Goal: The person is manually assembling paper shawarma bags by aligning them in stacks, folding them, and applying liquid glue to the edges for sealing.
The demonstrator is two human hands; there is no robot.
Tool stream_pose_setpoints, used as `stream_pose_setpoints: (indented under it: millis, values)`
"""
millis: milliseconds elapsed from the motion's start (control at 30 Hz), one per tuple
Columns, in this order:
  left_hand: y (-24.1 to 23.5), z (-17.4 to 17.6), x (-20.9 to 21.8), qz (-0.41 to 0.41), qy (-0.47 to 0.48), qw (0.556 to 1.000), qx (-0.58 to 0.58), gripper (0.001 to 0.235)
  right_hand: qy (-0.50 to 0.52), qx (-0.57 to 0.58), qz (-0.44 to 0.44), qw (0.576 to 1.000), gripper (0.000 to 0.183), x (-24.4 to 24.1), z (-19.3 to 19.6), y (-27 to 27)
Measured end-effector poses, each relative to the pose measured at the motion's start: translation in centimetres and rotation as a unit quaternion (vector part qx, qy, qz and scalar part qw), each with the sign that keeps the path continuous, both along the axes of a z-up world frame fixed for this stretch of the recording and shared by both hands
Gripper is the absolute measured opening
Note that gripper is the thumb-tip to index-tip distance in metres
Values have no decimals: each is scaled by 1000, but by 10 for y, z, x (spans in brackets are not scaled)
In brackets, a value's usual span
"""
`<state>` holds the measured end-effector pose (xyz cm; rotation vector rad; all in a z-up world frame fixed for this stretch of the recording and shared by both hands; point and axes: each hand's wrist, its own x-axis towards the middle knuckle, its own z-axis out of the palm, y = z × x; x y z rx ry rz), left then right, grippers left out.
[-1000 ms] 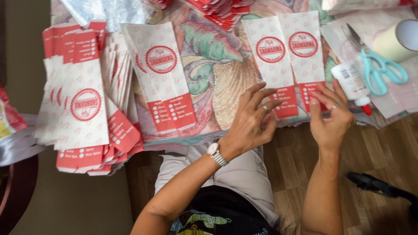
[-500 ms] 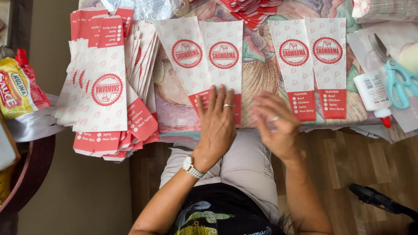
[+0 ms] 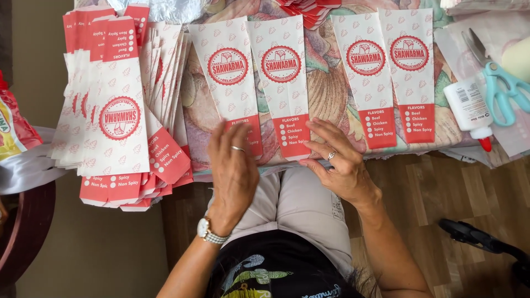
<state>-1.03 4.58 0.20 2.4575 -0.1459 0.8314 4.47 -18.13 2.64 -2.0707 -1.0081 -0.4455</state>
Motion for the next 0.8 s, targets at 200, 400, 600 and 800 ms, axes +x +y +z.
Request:
stream_pose_setpoints:
  millis: [200,400,600,800]
  values:
    - [-38,8,0,-192,-29,975,-107,13,-20,21,21,999,17,-3,-8,1]
    - [-35,8,1,-199,-22,965,-167,8,-21,40,21,999,7,-3,-8,0]
    - [-43,17,4,-151,-5,965,-213,5,40,60,-25,997,8,-6,-2,6]
    - [-54,12,9,-88,34,967,-237,8,115,78,-62,988,14,-4,0,9]
